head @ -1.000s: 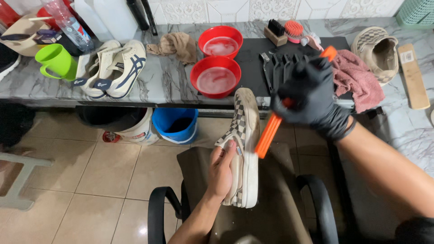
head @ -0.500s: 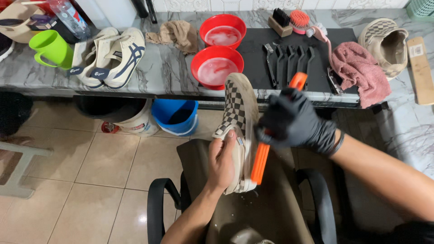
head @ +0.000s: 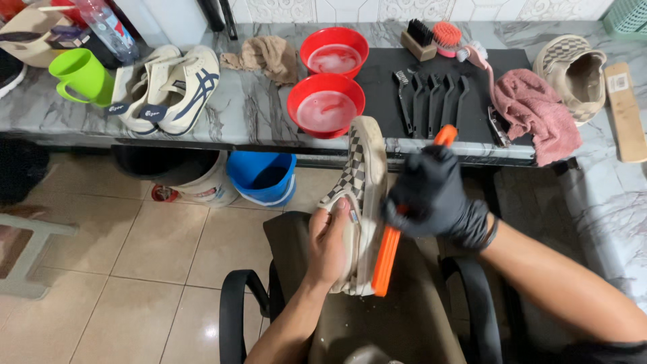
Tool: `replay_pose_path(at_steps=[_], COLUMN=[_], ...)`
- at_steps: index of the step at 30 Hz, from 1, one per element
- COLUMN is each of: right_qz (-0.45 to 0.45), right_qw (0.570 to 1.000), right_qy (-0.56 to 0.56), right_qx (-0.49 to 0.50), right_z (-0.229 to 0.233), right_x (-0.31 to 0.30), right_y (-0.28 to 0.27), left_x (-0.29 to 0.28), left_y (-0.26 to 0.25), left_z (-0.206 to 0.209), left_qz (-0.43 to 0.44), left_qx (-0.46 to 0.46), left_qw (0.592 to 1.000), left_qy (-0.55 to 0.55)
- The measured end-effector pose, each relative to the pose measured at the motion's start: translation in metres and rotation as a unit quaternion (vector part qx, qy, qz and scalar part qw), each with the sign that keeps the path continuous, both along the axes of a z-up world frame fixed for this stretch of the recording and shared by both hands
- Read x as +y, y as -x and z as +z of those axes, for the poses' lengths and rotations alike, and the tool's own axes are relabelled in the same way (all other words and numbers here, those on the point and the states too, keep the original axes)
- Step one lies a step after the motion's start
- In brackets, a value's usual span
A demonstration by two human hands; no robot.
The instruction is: The person scrubs a checkered slip-on shoe using an orange brush and wipes it with a cloth. They repeatedly dip the brush into a red bowl of soapy water and clean the shoe's upper, sole, and sides while holding it in their left hand.
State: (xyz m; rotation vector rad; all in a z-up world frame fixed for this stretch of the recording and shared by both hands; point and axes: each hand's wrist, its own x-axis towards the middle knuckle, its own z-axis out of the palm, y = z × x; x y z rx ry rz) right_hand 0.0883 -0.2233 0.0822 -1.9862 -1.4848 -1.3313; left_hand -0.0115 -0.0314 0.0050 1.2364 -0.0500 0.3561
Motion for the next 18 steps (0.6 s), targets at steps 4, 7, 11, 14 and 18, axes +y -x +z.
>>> replay_pose_path(at_steps=[4, 7, 11, 14, 18], right_qz=[0.015, 0.003, 0.021, -0.017, -0.067], right_qw=[1.0, 1.0, 1.0, 1.0, 0.996], right_qy=[0.006, -0.001, -0.001, -0.014, -0.036], right_qx=[0.011, 0.008, 0.005, 0.017, -0.041], right_z=[0.001, 0.026, 0.014, 0.049, 0.036], right_x=[-0.016, -0.024, 0.006, -0.035, -0.018], right_y=[-0.013, -0.015, 0.017, -0.014, 0.004], left_x=[0.001, -0.002, 0.004, 0.001, -0.006], left_y=[0.0, 0.004, 0.005, 0.006, 0.017], left_z=[0.018, 0.01, 0.014, 0.014, 0.046], left_qz=[-0.006, -0.016, -0.014, -0.038, -0.04], left_qx=[-0.009, -0.008, -0.015, -0.01, 0.01], left_qw=[1.0, 1.0, 1.0, 0.999, 0.999], left_qy=[-0.006, 0.001, -0.013, -0.014, 0.001])
